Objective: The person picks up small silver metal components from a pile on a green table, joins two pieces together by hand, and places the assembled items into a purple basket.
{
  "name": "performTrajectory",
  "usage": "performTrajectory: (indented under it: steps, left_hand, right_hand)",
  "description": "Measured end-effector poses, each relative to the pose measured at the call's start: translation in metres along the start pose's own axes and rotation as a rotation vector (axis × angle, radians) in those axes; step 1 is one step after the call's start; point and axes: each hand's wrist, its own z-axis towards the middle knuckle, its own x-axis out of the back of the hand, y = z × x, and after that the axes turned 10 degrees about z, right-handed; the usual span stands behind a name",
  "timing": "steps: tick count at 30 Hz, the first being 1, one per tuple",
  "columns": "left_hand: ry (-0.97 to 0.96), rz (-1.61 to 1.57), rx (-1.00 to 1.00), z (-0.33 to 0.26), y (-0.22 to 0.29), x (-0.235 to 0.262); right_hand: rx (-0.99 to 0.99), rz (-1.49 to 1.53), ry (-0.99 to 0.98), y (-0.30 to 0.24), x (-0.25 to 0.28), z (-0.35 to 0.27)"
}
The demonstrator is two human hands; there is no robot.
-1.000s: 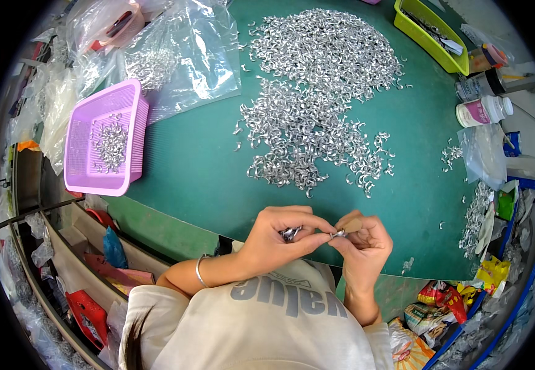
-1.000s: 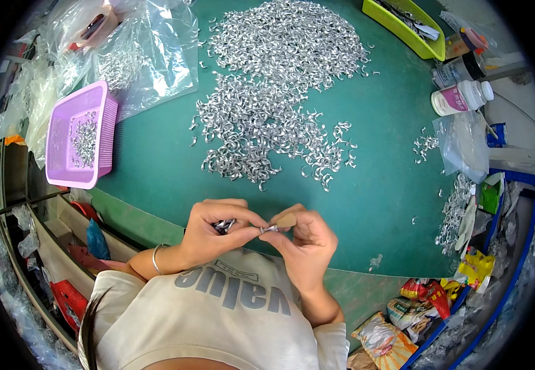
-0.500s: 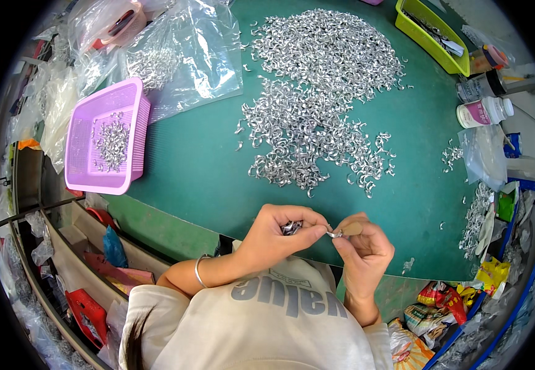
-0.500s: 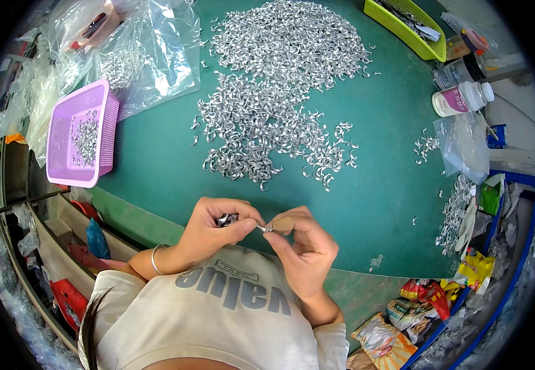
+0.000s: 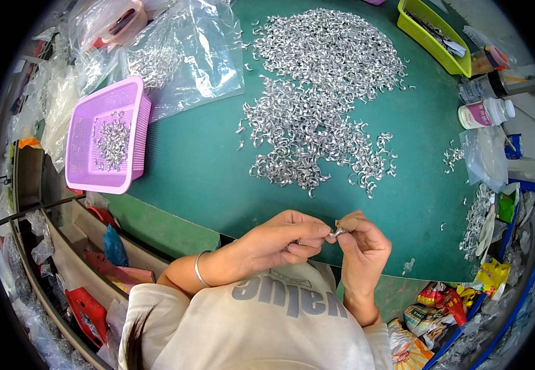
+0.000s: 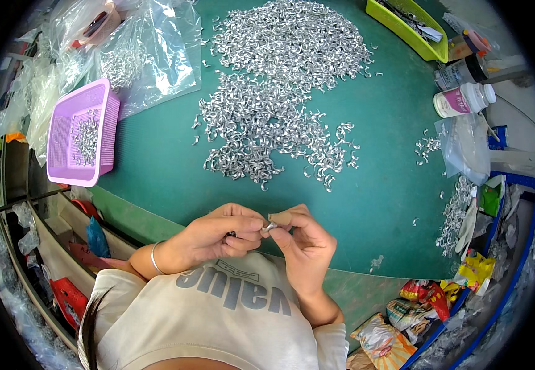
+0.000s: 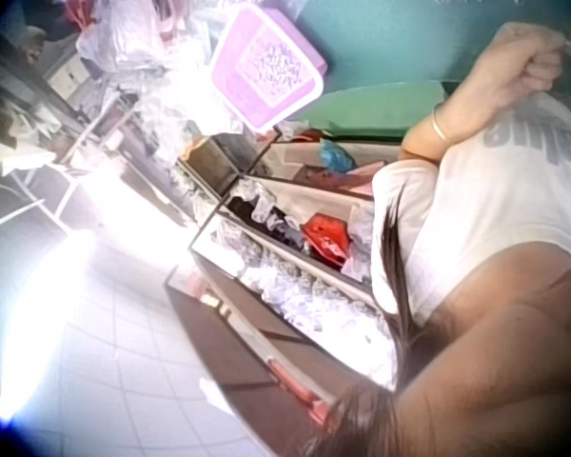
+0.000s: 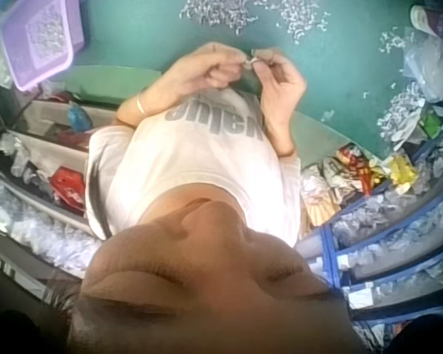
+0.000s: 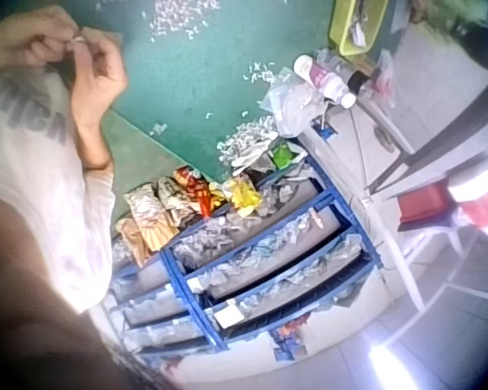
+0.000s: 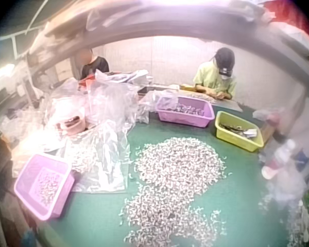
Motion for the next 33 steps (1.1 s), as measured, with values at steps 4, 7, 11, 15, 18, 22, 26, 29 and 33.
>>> performTrajectory:
  steps: [4,7,11,15,18,22,26,29,33]
  left_hand:
    - [-0.010,-0.050,0.025,0.002,0.000,0.002]
    - [-0.015,-0.053,0.043,0.003,0.001,0.002]
    - [-0.058,-0.114,0.068,0.005,0.001,0.005]
    - [0.005,-0.049,-0.029,0.011,-0.003,0.014]
    - [0.085,0.377,-0.268,0.007,-0.004,0.021]
    - [-0.086,0.335,-0.381,0.013,-0.009,0.030]
    - [-0.008,0.109,-0.377,0.019,-0.013,0.034]
    - [0.241,0.192,-0.397,0.021,-0.016,0.037]
    - [0.428,0.312,-0.446,0.021,-0.014,0.025]
  right_hand:
    - [0.000,-0.049,-0.006,0.001,0.002,0.000]
    - [-0.007,-0.059,0.002,0.001,0.002,0.000]
    - [-0.045,-0.044,0.002,0.002,0.004,0.001]
    - [-0.057,-0.083,-0.035,0.001,0.011,0.012]
    - [0.190,-0.796,0.056,0.008,0.027,0.037]
    - [0.405,-1.204,-0.117,0.035,0.027,0.054]
    - [0.447,-1.273,-0.117,0.051,0.033,0.061]
    - [0.378,-1.019,-0.087,0.043,0.034,0.055]
    - [0.201,-0.666,-0.054,0.022,0.021,0.036]
